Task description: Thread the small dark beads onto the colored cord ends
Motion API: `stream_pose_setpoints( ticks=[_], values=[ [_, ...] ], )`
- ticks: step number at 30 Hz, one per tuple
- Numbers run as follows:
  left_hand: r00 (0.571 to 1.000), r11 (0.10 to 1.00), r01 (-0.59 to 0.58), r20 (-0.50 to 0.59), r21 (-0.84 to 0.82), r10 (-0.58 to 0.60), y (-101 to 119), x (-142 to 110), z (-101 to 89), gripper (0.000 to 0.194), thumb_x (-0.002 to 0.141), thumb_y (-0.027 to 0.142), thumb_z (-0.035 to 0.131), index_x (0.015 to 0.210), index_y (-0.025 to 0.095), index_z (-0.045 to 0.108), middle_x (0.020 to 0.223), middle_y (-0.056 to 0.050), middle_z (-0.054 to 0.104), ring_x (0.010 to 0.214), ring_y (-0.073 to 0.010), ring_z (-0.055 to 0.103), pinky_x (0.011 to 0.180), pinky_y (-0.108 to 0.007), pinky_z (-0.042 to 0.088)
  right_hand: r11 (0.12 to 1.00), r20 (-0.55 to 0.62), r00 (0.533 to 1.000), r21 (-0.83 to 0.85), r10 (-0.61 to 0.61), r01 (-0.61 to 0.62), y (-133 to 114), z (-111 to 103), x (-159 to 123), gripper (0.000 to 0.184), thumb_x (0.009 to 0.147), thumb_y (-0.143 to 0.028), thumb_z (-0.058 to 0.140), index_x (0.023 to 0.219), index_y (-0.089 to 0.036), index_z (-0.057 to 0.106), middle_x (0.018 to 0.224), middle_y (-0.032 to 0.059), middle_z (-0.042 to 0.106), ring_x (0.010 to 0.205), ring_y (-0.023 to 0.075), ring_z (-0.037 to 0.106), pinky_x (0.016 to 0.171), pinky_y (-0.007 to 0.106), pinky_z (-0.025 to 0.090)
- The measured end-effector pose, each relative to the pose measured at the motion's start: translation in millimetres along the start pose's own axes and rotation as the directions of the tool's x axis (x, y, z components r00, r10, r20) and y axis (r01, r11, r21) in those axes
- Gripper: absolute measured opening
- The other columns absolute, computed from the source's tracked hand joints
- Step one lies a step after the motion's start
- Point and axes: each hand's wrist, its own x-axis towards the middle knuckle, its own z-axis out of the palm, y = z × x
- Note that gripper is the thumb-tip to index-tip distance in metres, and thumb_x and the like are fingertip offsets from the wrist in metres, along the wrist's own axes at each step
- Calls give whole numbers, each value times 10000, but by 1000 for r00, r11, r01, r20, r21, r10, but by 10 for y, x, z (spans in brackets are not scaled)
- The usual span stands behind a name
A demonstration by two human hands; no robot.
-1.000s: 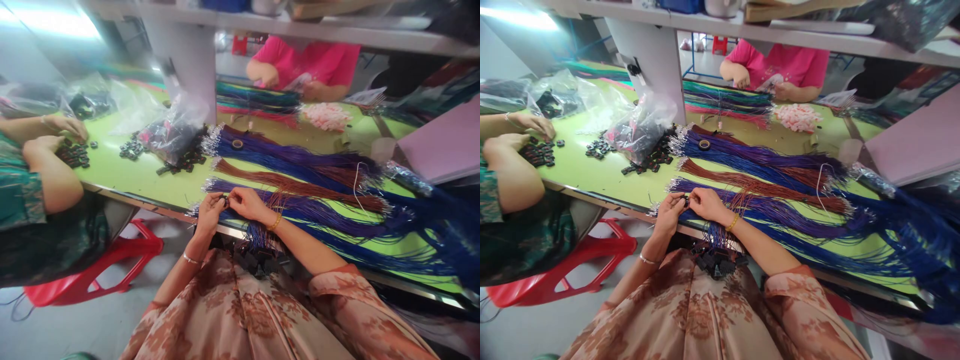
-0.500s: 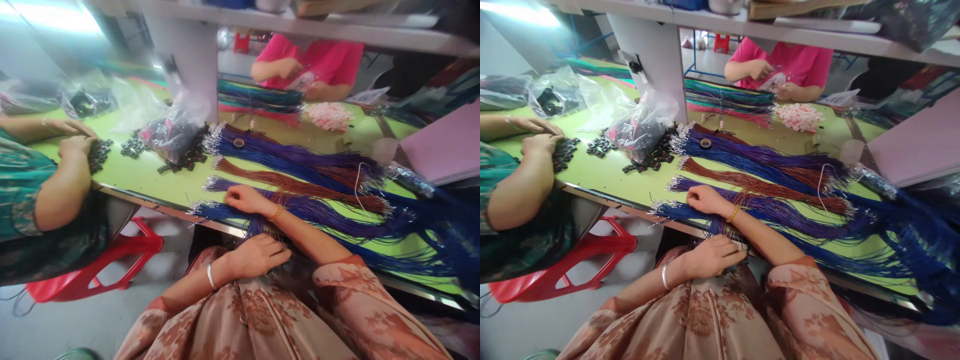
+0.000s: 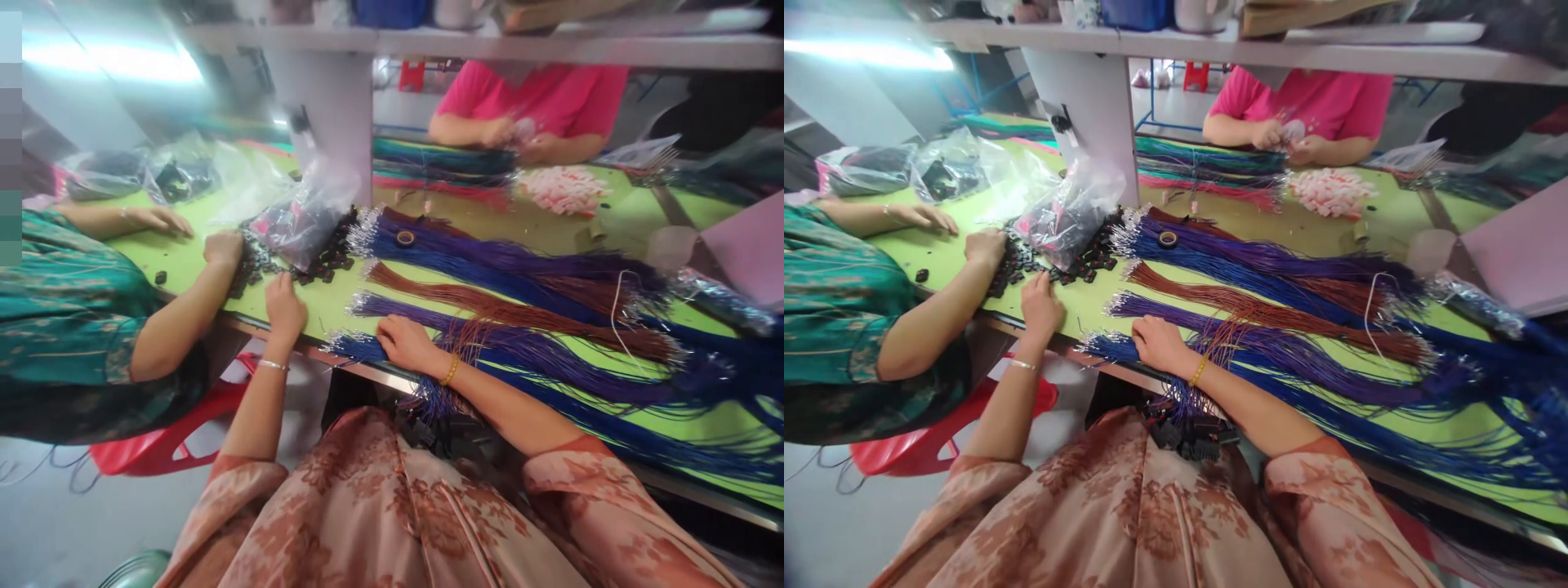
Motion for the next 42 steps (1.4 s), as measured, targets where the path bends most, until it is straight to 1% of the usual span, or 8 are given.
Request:
stream_pose_setpoints(
  ticks=[5,12,16,18,21,26,31,42],
  values=[
    [991,980,-70,126,188,46,-362,211,54,305,816,120,417,1024,135,639,1115,-178,623,1090,-316,527,957,-443,361,996,-50,998,88,26,-22,13,21,2,140,913,-206,446,870,-180,577,841,59,634,756,172,535,681,276,338],
    [982,992,-25,186,126,1,-116,-48,27,184,771,183,551,939,171,624,928,-120,611,958,-299,539,862,-433,406,930,-178,984,356,-27,90,-24,-85,57,83,840,-164,477,797,-177,547,739,9,585,661,128,486,629,243,328],
    [986,988,22,164,-153,3,84,-239,-1,321,730,164,593,1047,185,635,950,-82,584,903,-239,561,880,-411,441,886,-203,978,442,-58,144,-108,-157,85,70,823,-184,497,790,-176,558,721,-3,569,649,115,472,623,234,333],
    [974,890,159,213,-427,-72,237,-373,-9,305,722,208,631,1026,189,643,907,-56,592,828,-200,582,829,-379,480,872,-205,978,468,-49,142,-128,-169,78,65,814,-187,506,784,-174,562,714,-5,569,642,111,468,622,233,338],
    [879,495,460,457,-737,-137,508,-597,-22,330,712,277,700,1023,199,618,875,-31,623,768,-156,619,727,-305,522,861,-242,970,487,-27,145,-127,-161,44,64,804,-196,514,766,-172,560,705,-5,572,630,108,469,618,232,345],
    [739,111,673,669,-731,-77,788,-843,-32,321,719,235,749,992,177,590,852,-28,657,820,-125,650,733,-217,545,879,-339,941,447,-7,168,-113,-149,-11,61,782,-214,535,737,-174,547,675,-5,557,612,112,460,598,237,340],
    [694,25,720,718,-694,-51,806,-905,2,300,752,192,721,1030,164,614,841,-23,663,795,-107,645,770,-227,562,905,-347,938,393,-17,162,-112,-144,-21,77,774,-222,536,711,-178,527,648,-9,533,588,109,436,577,238,319],
    [725,47,689,687,-723,-46,815,-946,42,295,744,224,742,1006,172,617,894,-33,663,807,-114,642,778,-241,561,922,-333,943,365,-5,133,-97,-107,-23,76,768,-226,541,711,-182,520,656,-8,541,598,109,437,584,232,313]
  ],
)
